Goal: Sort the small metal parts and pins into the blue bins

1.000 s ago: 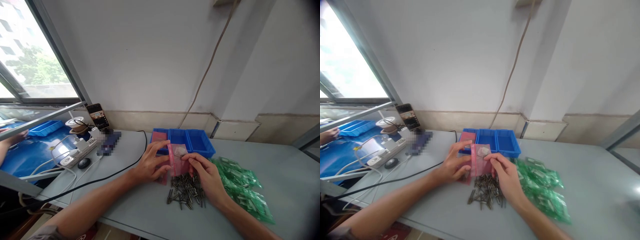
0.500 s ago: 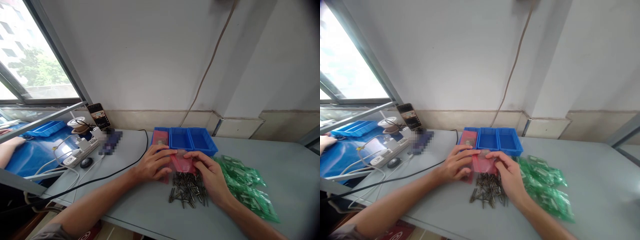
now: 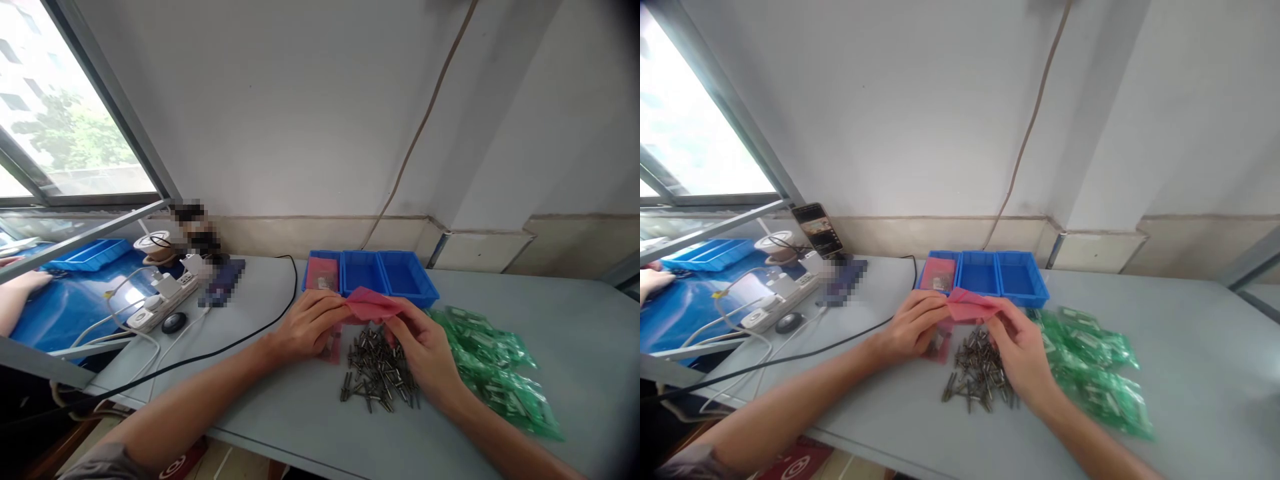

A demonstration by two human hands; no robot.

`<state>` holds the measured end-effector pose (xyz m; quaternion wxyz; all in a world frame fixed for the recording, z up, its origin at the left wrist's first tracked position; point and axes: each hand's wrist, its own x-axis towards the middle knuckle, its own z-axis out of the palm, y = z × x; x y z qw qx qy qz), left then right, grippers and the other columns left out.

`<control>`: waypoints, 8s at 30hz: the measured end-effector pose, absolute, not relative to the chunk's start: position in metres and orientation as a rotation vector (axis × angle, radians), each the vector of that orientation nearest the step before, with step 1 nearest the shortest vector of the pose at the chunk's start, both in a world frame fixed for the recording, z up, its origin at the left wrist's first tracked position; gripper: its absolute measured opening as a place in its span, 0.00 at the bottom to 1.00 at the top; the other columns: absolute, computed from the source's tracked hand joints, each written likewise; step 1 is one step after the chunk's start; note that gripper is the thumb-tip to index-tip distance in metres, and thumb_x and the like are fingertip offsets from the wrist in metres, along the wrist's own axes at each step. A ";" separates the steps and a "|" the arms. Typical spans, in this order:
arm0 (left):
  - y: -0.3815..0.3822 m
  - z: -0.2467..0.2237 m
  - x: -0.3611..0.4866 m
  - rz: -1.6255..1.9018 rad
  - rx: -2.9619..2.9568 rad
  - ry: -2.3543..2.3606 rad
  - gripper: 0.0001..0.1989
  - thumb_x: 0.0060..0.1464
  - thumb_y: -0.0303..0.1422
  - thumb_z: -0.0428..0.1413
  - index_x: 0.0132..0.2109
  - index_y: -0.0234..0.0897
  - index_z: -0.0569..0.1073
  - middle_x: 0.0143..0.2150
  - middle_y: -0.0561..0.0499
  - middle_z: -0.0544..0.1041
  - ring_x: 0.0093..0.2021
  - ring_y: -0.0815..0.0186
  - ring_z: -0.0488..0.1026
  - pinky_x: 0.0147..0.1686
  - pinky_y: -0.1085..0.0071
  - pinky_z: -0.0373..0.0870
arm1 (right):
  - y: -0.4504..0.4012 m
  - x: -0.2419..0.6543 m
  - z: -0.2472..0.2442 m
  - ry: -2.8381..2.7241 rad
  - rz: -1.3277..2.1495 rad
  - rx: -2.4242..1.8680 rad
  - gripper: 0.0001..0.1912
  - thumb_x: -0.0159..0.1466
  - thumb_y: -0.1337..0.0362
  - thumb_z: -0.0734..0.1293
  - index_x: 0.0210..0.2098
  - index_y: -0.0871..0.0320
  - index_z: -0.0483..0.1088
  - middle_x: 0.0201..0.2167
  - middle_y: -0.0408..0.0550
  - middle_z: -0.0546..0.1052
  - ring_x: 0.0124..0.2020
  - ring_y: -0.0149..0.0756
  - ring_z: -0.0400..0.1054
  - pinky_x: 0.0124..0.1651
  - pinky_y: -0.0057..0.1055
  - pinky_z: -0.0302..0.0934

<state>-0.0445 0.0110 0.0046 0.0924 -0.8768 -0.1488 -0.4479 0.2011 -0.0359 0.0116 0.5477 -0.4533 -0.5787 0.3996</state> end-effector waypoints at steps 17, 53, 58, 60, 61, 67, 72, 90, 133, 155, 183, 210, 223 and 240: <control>0.007 0.003 -0.040 -1.336 -2.636 -0.549 0.17 0.71 0.29 0.58 0.64 0.40 0.74 0.51 0.44 0.79 0.51 0.60 0.76 0.53 0.62 0.75 | -0.033 0.201 0.010 -1.313 0.945 -1.134 0.18 0.68 0.47 0.73 0.47 0.52 0.75 0.30 0.43 0.76 0.30 0.38 0.69 0.32 0.32 0.65; 0.008 0.005 -0.038 -1.405 -2.607 -0.654 0.05 0.73 0.29 0.54 0.50 0.33 0.73 0.47 0.40 0.80 0.47 0.57 0.76 0.48 0.58 0.77 | -0.033 0.199 0.010 -1.634 0.850 -1.108 0.13 0.72 0.51 0.69 0.37 0.52 0.77 0.31 0.42 0.69 0.31 0.37 0.62 0.36 0.33 0.58; 0.009 0.002 -0.038 -1.385 -2.618 -0.703 0.06 0.73 0.30 0.54 0.52 0.33 0.73 0.47 0.40 0.80 0.46 0.57 0.76 0.48 0.58 0.77 | -0.035 0.200 0.012 -1.645 0.867 -1.110 0.13 0.73 0.52 0.69 0.37 0.52 0.75 0.31 0.41 0.67 0.31 0.37 0.61 0.36 0.33 0.57; 0.009 0.002 -0.038 -1.381 -2.613 -0.706 0.06 0.73 0.30 0.55 0.52 0.33 0.74 0.47 0.40 0.80 0.46 0.57 0.76 0.48 0.58 0.77 | -0.034 0.200 0.011 -1.645 0.865 -1.105 0.12 0.73 0.52 0.68 0.37 0.52 0.75 0.32 0.41 0.67 0.32 0.37 0.61 0.36 0.33 0.57; 0.009 0.002 -0.038 -1.378 -2.611 -0.701 0.06 0.72 0.30 0.55 0.52 0.33 0.74 0.47 0.40 0.80 0.46 0.57 0.76 0.47 0.58 0.77 | -0.034 0.200 0.010 -1.644 0.861 -1.104 0.12 0.74 0.52 0.68 0.37 0.52 0.75 0.32 0.41 0.67 0.32 0.37 0.61 0.37 0.33 0.57; 0.007 0.004 -0.040 -1.361 -2.607 -0.704 0.05 0.70 0.30 0.57 0.44 0.34 0.77 0.49 0.39 0.79 0.46 0.58 0.75 0.46 0.59 0.77 | -0.032 0.200 0.007 -1.581 0.894 -1.105 0.13 0.73 0.51 0.68 0.37 0.52 0.74 0.32 0.41 0.67 0.31 0.36 0.60 0.35 0.33 0.55; 0.006 0.008 -0.043 -1.336 -2.636 -0.646 0.13 0.72 0.36 0.55 0.42 0.34 0.80 0.61 0.37 0.74 0.53 0.55 0.75 0.53 0.56 0.78 | -0.031 0.201 0.008 -1.467 1.009 -1.132 0.17 0.72 0.47 0.68 0.36 0.53 0.72 0.27 0.39 0.65 0.27 0.34 0.57 0.32 0.32 0.53; 0.009 0.009 -0.046 -1.114 -2.815 -0.474 0.24 0.78 0.35 0.38 0.57 0.34 0.78 0.66 0.40 0.77 0.52 0.55 0.76 0.52 0.55 0.72 | -0.025 0.204 0.009 -1.418 0.947 -1.130 0.19 0.69 0.45 0.71 0.33 0.53 0.80 0.41 0.47 0.75 0.45 0.43 0.69 0.50 0.36 0.62; 0.012 -0.002 -0.038 -1.235 -2.700 -0.719 0.14 0.73 0.35 0.56 0.37 0.35 0.77 0.32 0.48 0.76 0.34 0.64 0.71 0.37 0.66 0.72 | -0.027 0.201 0.009 -1.451 0.857 -1.151 0.17 0.70 0.46 0.70 0.38 0.52 0.78 0.36 0.47 0.76 0.38 0.43 0.69 0.43 0.36 0.64; 0.015 0.001 -0.046 -1.438 -2.755 -1.049 0.21 0.73 0.30 0.50 0.68 0.39 0.69 0.61 0.39 0.77 0.61 0.54 0.74 0.63 0.50 0.71 | -0.027 0.199 0.014 -1.195 1.131 -1.066 0.21 0.71 0.43 0.68 0.49 0.54 0.78 0.34 0.44 0.76 0.25 0.32 0.60 0.30 0.32 0.58; 0.063 -0.009 -0.064 -2.293 -2.359 -1.852 0.31 0.67 0.51 0.60 0.66 0.38 0.63 0.33 0.54 0.78 0.33 0.63 0.76 0.33 0.71 0.71 | -0.035 0.200 0.005 -1.527 1.025 -1.157 0.15 0.76 0.51 0.62 0.56 0.48 0.73 0.39 0.44 0.72 0.31 0.37 0.60 0.36 0.34 0.58; 0.047 -0.009 -0.061 -0.849 -2.594 -1.314 0.18 0.77 0.42 0.47 0.67 0.45 0.69 0.73 0.47 0.68 0.77 0.55 0.58 0.77 0.46 0.51 | -0.040 0.196 0.008 -2.098 0.630 -1.078 0.12 0.79 0.63 0.59 0.51 0.51 0.75 0.45 0.48 0.77 0.46 0.43 0.72 0.52 0.41 0.67; 0.048 -0.010 -0.062 -0.737 -2.593 -1.224 0.28 0.76 0.45 0.48 0.75 0.39 0.59 0.78 0.40 0.60 0.78 0.53 0.57 0.78 0.45 0.47 | -0.040 0.196 0.005 -2.372 0.466 -1.071 0.12 0.77 0.61 0.63 0.50 0.50 0.80 0.50 0.52 0.79 0.52 0.50 0.68 0.56 0.52 0.66; 0.042 -0.017 -0.057 -0.667 -2.658 -1.131 0.34 0.72 0.46 0.55 0.77 0.42 0.57 0.79 0.40 0.55 0.79 0.45 0.49 0.77 0.38 0.47 | -0.047 0.197 0.017 -2.527 0.521 -1.016 0.20 0.78 0.56 0.62 0.65 0.44 0.75 0.71 0.45 0.71 0.68 0.60 0.59 0.68 0.65 0.55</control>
